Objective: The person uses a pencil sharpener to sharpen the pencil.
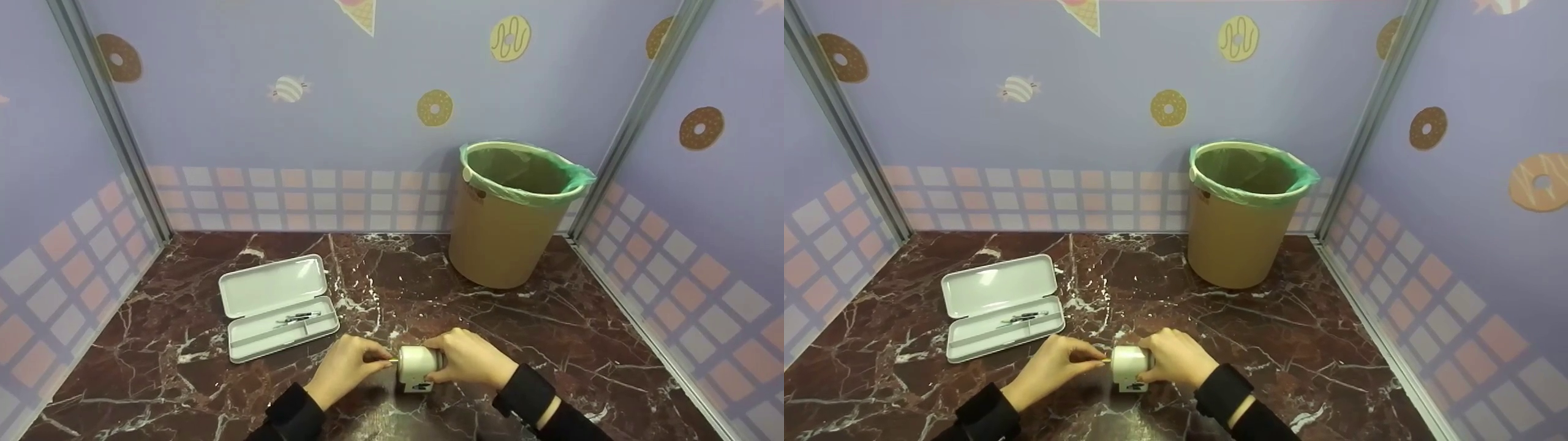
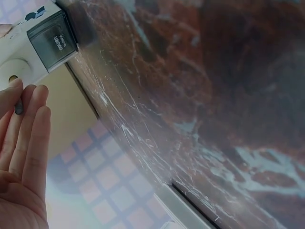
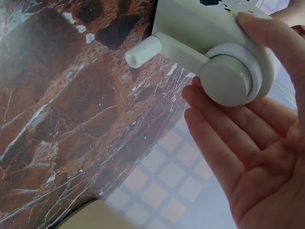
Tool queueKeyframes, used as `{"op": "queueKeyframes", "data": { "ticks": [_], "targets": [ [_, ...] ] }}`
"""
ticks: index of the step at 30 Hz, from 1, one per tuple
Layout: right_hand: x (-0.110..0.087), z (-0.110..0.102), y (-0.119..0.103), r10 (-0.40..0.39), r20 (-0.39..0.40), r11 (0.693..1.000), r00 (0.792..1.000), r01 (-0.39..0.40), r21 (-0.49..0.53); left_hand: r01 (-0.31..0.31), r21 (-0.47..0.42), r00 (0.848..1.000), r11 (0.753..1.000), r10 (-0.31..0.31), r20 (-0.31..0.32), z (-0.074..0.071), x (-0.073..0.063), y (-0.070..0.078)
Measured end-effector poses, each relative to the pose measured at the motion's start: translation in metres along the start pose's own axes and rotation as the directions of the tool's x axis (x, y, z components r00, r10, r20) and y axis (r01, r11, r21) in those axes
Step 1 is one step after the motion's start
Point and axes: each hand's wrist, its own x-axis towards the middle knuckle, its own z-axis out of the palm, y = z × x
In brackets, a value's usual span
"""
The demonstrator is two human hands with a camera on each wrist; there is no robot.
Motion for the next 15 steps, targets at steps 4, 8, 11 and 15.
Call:
{"op": "queueKeyframes", "data": {
  "ticks": [4,8,11,15],
  "targets": [
    [0.0003,-0.0016,0.0002,-0.016,-0.003,1.0,1.0,0.016,-0.013,-0.008,-0.01,1.0,1.0,0.008,0.003,-0.0014,0.0012,-0.0008],
    [0.0002,-0.0023,0.0011,-0.028,-0.002,1.0,1.0,0.028,-0.01,-0.019,-0.02,1.0,1.0,0.019,0.011,-0.002,0.0017,-0.0019],
    [0.0003,-0.0022,0.0013,-0.031,0.009,1.0,0.999,0.031,0.0,-0.022,-0.034,0.999,0.999,0.023,0.023,-0.0025,0.0015,-0.0028],
    [0.0002,-0.0021,0.0017,-0.028,0.02,1.0,0.999,0.028,0.008,-0.021,-0.063,0.999,0.998,0.024,0.038,-0.0032,0.0014,-0.0038]
  ]
}}
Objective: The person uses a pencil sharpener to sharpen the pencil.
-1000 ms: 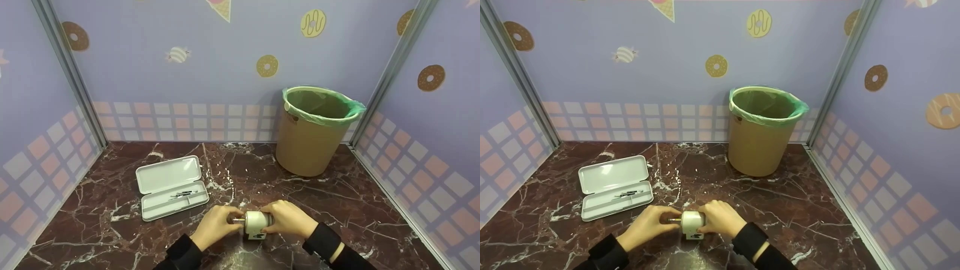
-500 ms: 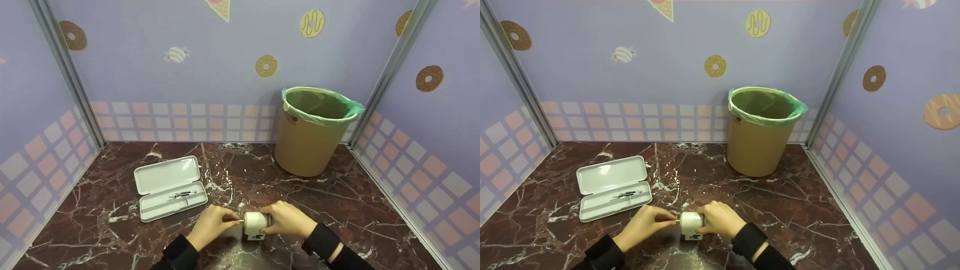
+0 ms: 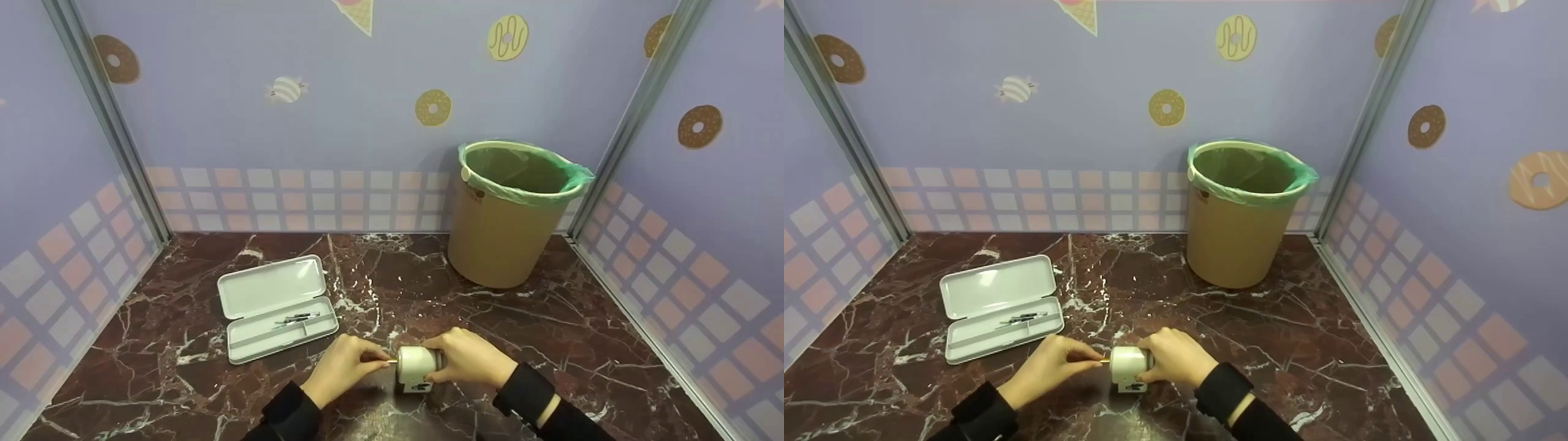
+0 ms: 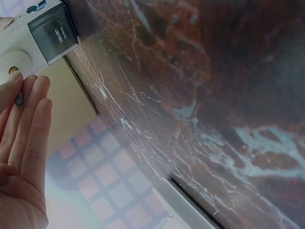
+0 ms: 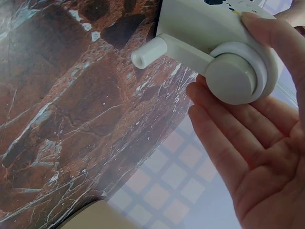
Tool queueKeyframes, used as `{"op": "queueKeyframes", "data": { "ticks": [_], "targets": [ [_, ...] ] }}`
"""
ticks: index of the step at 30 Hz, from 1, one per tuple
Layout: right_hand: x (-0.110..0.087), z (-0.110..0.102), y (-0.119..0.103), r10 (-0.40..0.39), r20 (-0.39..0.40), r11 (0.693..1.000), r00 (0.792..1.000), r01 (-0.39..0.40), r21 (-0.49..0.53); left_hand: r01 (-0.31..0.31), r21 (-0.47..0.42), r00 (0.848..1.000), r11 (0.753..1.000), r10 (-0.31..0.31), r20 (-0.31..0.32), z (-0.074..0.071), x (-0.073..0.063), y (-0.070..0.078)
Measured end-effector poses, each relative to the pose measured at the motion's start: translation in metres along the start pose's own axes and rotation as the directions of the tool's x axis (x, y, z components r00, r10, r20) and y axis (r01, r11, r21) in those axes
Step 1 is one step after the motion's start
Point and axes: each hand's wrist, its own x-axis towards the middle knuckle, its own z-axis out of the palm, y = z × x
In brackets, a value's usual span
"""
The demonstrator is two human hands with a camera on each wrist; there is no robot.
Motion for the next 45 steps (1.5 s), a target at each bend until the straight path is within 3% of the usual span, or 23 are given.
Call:
{"op": "queueKeyframes", "data": {
  "ticks": [35,45],
  "targets": [
    [0.002,-0.001,0.0,-0.023,-0.013,0.999,1.0,0.022,-0.023,0.013,-0.032,0.999,0.999,-0.012,0.052,-0.01,0.0,-0.004],
    [0.001,0.001,-0.001,-0.027,-0.015,0.999,1.0,0.026,-0.026,0.065,-0.102,0.995,0.993,-0.058,0.075,-0.012,-0.004,-0.007]
  ]
}}
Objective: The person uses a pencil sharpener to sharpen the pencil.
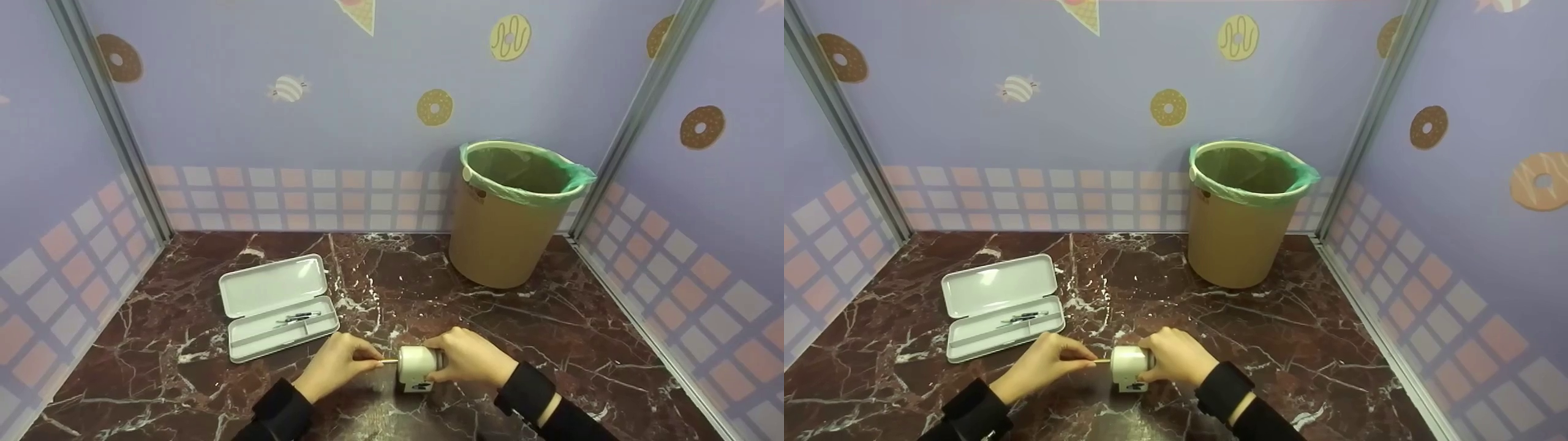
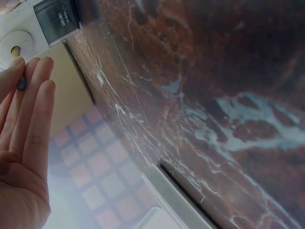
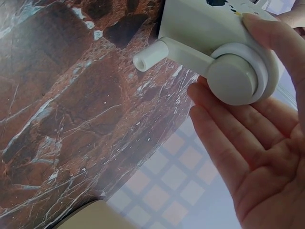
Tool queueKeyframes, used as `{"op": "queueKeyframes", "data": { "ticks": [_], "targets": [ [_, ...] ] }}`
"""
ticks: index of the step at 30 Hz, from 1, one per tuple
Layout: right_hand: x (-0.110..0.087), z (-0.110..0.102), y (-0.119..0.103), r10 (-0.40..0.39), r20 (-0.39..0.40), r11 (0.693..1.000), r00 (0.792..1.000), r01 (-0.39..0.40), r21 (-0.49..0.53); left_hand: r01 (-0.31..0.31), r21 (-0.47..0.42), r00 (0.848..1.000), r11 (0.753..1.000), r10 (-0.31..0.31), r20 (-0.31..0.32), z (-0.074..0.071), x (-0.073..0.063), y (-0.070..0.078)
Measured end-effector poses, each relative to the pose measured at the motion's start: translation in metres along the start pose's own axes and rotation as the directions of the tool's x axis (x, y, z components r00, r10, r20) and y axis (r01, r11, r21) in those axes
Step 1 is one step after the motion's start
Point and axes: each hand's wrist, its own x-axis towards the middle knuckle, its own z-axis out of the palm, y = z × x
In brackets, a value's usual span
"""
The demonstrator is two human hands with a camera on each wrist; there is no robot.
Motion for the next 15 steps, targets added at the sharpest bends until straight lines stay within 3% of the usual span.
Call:
{"op": "queueKeyframes", "data": {
  "ticks": [15],
  "targets": [
    [-0.0005,-0.0007,0.0004,0.011,0.021,1.0,1.0,-0.012,0.013,0.009,0.019,1.0,1.0,-0.009,-0.009,0.0006,-0.0007,0.0014]
  ]
}}
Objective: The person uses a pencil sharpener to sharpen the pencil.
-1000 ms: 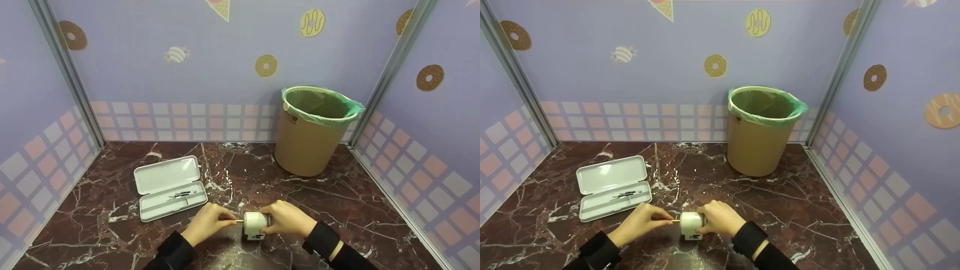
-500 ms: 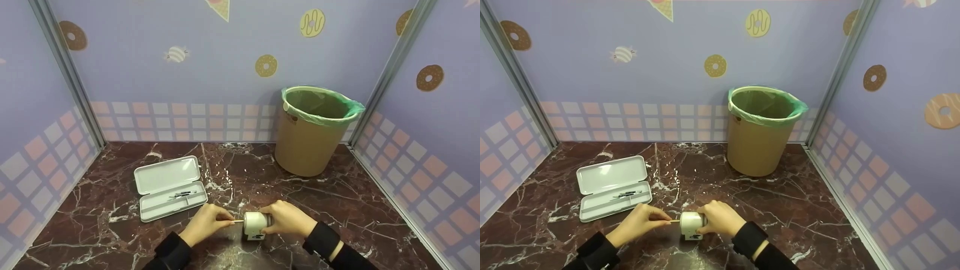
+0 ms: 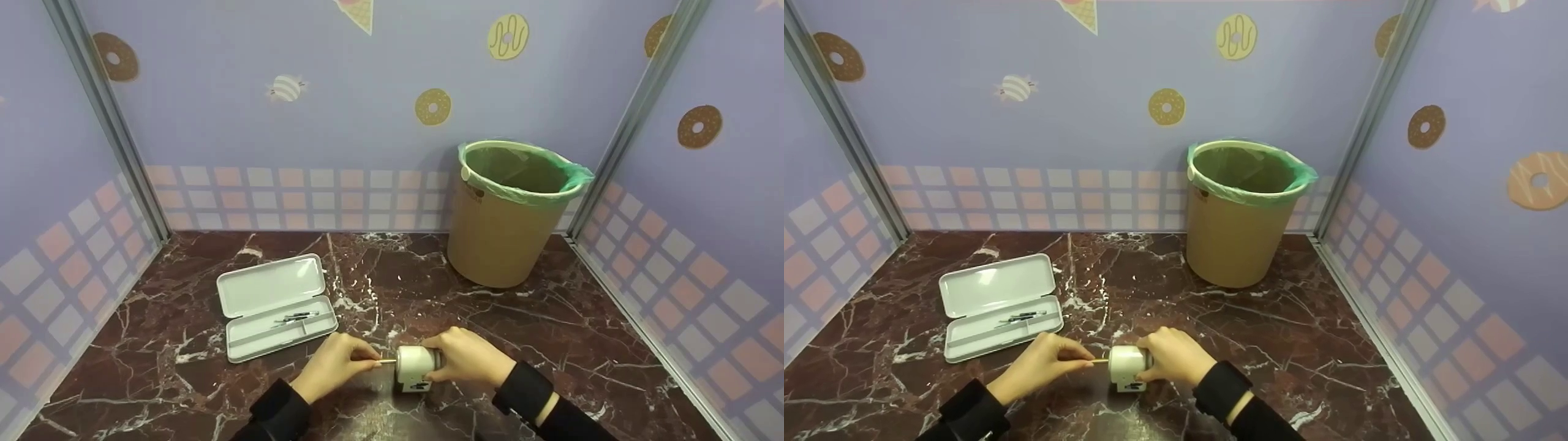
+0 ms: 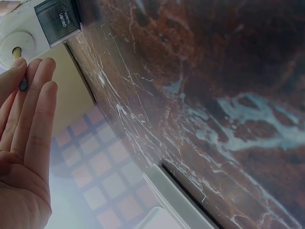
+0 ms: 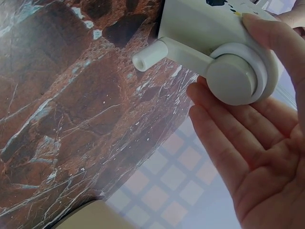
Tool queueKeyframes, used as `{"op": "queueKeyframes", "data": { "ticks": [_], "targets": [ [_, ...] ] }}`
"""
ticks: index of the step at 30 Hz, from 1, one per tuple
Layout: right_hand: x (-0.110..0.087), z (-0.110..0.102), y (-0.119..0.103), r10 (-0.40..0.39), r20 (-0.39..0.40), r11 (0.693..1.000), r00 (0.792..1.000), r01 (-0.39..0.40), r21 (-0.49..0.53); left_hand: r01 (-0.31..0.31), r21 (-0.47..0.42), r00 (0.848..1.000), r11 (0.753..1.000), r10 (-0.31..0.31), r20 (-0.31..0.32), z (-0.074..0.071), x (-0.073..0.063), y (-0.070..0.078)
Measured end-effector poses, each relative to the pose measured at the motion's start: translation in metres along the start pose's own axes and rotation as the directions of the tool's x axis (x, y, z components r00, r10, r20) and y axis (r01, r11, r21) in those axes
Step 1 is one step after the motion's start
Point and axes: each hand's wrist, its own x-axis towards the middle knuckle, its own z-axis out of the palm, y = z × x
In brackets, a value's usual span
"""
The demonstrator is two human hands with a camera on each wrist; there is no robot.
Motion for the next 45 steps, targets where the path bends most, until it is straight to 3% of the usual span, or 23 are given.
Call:
{"op": "queueKeyframes", "data": {
  "ticks": [45],
  "targets": [
    [0.0,0.0,-0.0009,-0.005,-0.011,0.999,1.0,0.004,-0.032,0.0,-0.013,1.0,1.0,0.0,0.031,-0.0035,0.002,-0.0033]
  ]
}}
